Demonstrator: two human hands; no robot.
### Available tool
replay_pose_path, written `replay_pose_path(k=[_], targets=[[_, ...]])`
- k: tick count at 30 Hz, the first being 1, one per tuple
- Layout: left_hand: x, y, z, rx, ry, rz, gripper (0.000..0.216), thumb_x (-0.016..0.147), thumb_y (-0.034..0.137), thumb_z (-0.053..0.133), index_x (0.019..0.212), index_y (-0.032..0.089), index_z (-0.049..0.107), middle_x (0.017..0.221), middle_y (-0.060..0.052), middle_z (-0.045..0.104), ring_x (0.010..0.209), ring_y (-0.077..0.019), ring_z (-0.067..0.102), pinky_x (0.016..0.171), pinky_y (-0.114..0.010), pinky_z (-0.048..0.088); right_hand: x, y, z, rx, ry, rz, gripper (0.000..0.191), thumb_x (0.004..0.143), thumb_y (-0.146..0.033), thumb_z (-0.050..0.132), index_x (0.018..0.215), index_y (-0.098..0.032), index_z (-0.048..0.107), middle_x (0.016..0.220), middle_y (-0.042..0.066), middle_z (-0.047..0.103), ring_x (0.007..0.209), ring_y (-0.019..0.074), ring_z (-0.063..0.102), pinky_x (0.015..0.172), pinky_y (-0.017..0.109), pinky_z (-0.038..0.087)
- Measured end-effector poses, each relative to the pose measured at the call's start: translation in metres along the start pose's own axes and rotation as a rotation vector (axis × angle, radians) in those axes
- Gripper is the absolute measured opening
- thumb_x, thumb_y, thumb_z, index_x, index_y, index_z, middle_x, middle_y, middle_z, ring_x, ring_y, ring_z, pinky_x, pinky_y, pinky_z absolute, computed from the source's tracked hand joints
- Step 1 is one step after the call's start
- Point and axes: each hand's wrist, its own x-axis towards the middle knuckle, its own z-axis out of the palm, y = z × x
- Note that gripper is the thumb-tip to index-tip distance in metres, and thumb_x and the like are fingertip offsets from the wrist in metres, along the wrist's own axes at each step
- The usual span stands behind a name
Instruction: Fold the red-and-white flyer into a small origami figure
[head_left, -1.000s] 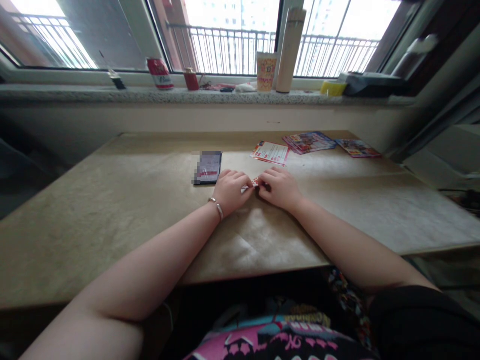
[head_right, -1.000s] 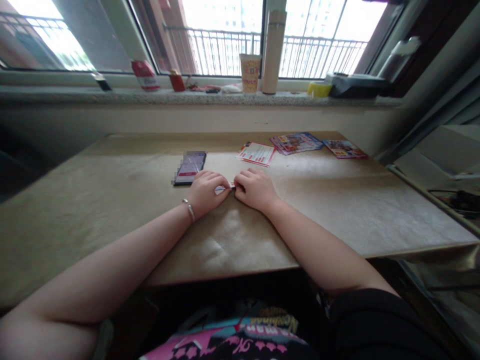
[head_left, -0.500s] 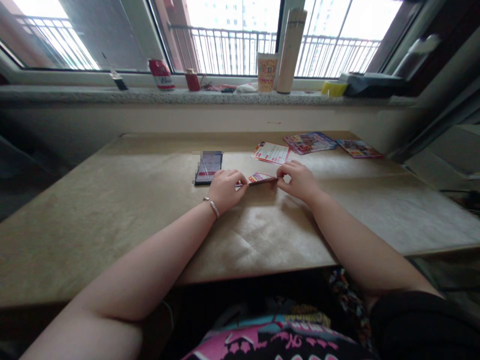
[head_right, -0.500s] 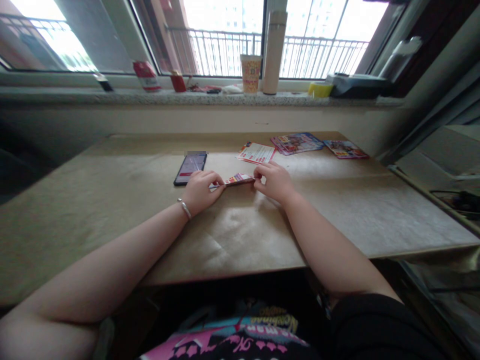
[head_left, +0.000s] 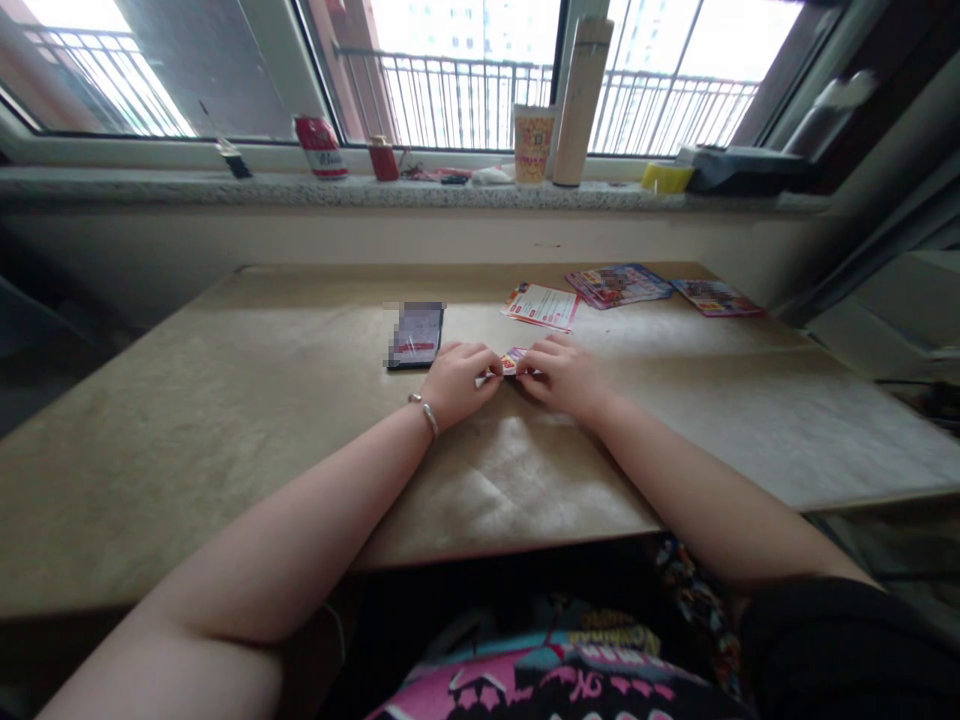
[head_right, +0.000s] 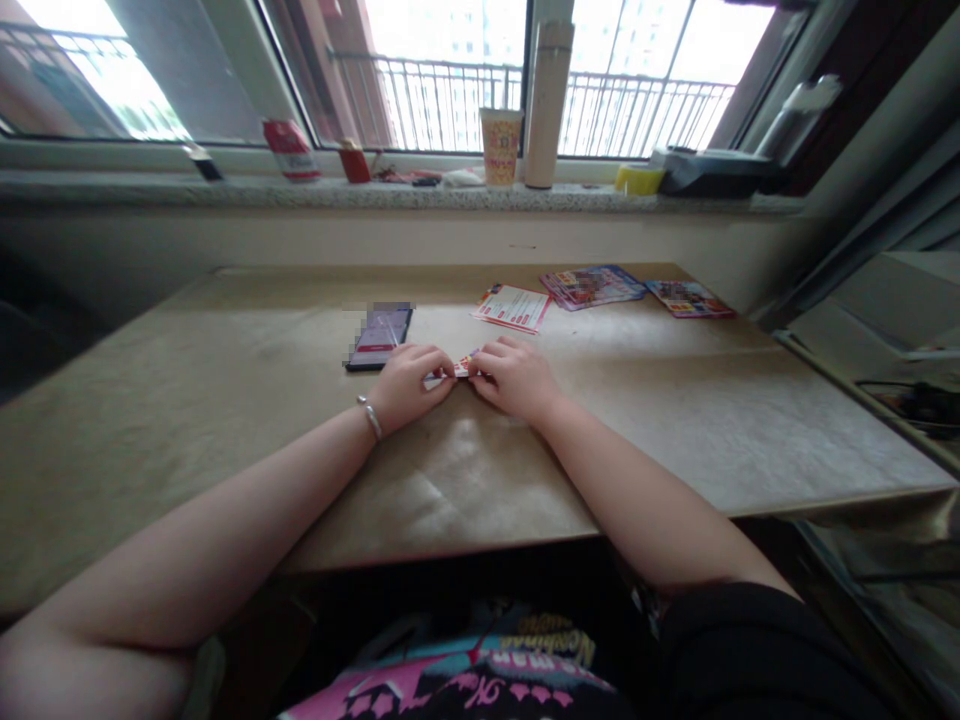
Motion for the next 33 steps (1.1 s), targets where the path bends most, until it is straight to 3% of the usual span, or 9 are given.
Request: replay_pose_path(k=[9,25,33], targets=[[0.0,0.002,0.0,0.108,-0.077,0.056,0.01,0.084,0.028,0.057,0.079,0.022,0.064,0.086,-0.001,0.07,0.083,-0.0178,0.062,0.085,-0.035,0.037,0.003,-0.01,0.004,-0.142,-0.07,0.032,0.015,0.085,-0.025,0.052,0.081,-0.02,0.065,0.084,0.007,0.065,0.085,0.0223,0.05,0.076,0.035,0.037],[0.0,0.001,-0.002,0.088,-0.044,-0.034,0.013,0.081,0.032,0.065,0.075,0.021,0.064,0.08,0.0,0.069,0.08,-0.0176,0.061,0.081,-0.033,0.036,-0.002,0.005,-0.009,-0.089,-0.009,0.064,0.01,0.079,-0.021,0.055,0.075,-0.021,0.064,0.08,0.005,0.064,0.079,0.0209,0.051,0.075,0.033,0.039],[0.0,-0.002,-0.003,0.123,-0.049,-0.029,0.028,0.085,0.044,0.062,0.07,0.02,0.06,0.073,0.0,0.066,0.072,-0.0167,0.06,0.077,-0.034,0.035,-0.004,0.013,-0.014,-0.063,-0.024,0.075,0.009,0.077,-0.019,0.055,0.075,-0.021,0.064,0.08,0.006,0.064,0.079,0.0214,0.051,0.075,0.034,0.04]])
